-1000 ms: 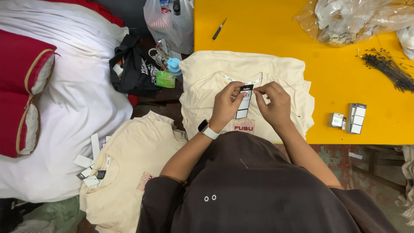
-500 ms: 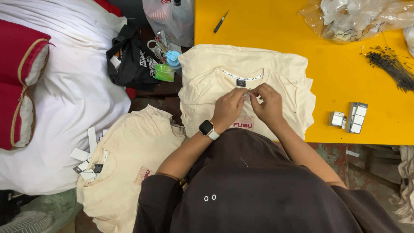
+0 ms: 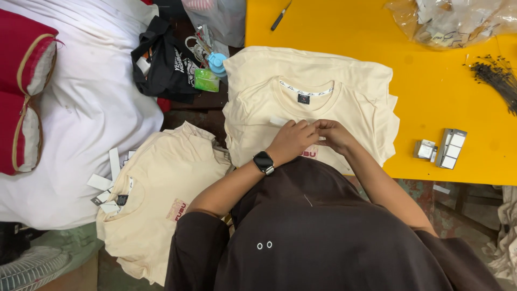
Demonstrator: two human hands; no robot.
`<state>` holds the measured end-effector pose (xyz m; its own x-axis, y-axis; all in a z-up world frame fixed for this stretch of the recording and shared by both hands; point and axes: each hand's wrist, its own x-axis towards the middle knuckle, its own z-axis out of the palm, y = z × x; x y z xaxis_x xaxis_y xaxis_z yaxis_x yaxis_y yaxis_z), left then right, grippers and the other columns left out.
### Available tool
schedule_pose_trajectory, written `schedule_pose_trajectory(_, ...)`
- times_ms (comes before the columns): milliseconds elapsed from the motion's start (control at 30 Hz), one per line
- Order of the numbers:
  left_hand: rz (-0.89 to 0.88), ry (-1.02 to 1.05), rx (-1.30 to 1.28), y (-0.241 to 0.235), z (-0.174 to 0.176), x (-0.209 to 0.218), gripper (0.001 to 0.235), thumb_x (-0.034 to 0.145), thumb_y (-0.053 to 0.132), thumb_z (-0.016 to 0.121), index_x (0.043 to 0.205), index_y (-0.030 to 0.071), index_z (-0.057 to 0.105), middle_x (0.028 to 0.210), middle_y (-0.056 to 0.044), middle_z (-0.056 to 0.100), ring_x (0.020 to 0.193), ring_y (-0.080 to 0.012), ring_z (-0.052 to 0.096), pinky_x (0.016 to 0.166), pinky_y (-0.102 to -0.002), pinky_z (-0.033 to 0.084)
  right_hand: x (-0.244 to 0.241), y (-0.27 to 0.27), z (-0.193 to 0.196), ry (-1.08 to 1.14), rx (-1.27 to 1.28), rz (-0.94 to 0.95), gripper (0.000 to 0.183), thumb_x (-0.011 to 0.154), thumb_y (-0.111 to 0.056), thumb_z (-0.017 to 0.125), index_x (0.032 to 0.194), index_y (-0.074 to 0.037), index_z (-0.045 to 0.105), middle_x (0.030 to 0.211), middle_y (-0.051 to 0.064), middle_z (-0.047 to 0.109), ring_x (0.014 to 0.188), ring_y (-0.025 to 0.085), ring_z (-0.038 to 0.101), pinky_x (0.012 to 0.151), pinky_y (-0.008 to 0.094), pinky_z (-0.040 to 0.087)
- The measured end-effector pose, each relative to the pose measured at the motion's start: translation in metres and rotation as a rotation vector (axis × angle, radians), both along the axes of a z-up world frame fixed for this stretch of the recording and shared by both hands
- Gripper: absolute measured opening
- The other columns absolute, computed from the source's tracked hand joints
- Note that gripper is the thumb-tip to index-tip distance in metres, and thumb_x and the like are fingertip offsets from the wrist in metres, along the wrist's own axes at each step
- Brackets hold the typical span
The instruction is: The person attaches tags to the necklines of beige t-shirts using a stapler. They pick up a shirt, staple the tag to the collar, and then fold the shirt before placing it on a stack. This process is repeated for multiple shirts on a yellow table.
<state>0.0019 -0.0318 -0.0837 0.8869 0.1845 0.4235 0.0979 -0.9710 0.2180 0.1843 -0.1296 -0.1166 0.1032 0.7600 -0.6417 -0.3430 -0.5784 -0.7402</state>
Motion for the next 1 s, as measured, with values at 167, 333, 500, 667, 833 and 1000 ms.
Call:
schedule_pose_trajectory(167, 0.061, 0.203, -0.452, 0.014, 0.045, 0.005, 0.02, 0.092, 0.009, 0.068, 0.11, 0.017, 0.065, 0.096, 0.0, 0.062, 0.096, -0.0253, 0.065, 0.077, -0.036, 0.048, 0.004, 0.038, 0.001, 0.073, 0.07, -0.258, 0.007, 0.101, -0.012, 0.056, 0.106, -0.013, 0.061, 0.087, -0.006, 0.061, 0.078, 0.007, 0.064, 0.068, 0.02, 0.053)
schedule_pose_trajectory(333, 0.233, 0.221, -1.174, 0.041, -0.024, 0.013, 0.039, 0.079, 0.013, 0.082, 0.114, 0.016, 0.065, 0.087, -0.007, 0.071, 0.087, -0.0335, 0.075, 0.076, -0.043, 0.056, 0.038, 0.072, -0.032, -0.15, 0.143, -0.575, 0.014, 0.1, -0.014, 0.073, 0.101, -0.011, 0.059, 0.073, -0.001, 0.063, 0.06, 0.006, 0.063, 0.054, 0.014, 0.052)
schedule_pose_trajectory(500, 0.254, 0.294, -0.364, 0.074, -0.051, 0.035, 0.039, 0.09, 0.014, 0.072, 0.127, 0.014, 0.061, 0.118, -0.005, 0.056, 0.114, -0.0278, 0.06, 0.085, -0.042, 0.051, 0.044, 0.066, -0.054, -0.584, 0.166, -0.286, 0.023, 0.094, 0.001, 0.068, 0.108, -0.014, 0.08, 0.088, 0.003, 0.073, 0.076, 0.004, 0.063, 0.071, 0.018, 0.057)
schedule_pose_trajectory(667, 0.151, 0.169, -0.023, 0.087, -0.092, 0.056, 0.013, 0.092, 0.016, 0.069, 0.104, 0.013, 0.064, 0.099, 0.001, 0.053, 0.1, -0.0195, 0.054, 0.079, -0.035, 0.043, 0.03, 0.056, -0.036, -0.846, 0.184, -0.229, 0.032, 0.085, 0.0, 0.08, 0.109, -0.021, 0.08, 0.088, 0.003, 0.076, 0.075, 0.01, 0.067, 0.071, 0.024, 0.056)
schedule_pose_trajectory(833, 0.174, 0.078, -0.171, 0.093, -0.095, 0.063, 0.011, 0.093, 0.012, 0.061, 0.083, 0.013, 0.058, 0.084, 0.002, 0.048, 0.089, -0.0195, 0.053, 0.066, -0.035, 0.044, 0.021, 0.056, -0.012, -0.808, 0.193, -0.259, 0.032, 0.086, 0.0, 0.078, 0.114, -0.014, 0.077, 0.089, 0.008, 0.076, 0.081, 0.014, 0.069, 0.076, 0.026, 0.058)
schedule_pose_trajectory(1000, 0.199, 0.11, -0.321, 0.095, -0.098, 0.065, 0.008, 0.088, 0.011, 0.066, 0.085, 0.015, 0.06, 0.085, 0.004, 0.051, 0.089, -0.0202, 0.056, 0.065, -0.035, 0.048, 0.019, 0.057, -0.011, -0.808, 0.22, -0.216, 0.03, 0.087, 0.0, 0.079, 0.113, -0.014, 0.076, 0.088, 0.008, 0.076, 0.08, 0.014, 0.068, 0.076, 0.024, 0.057)
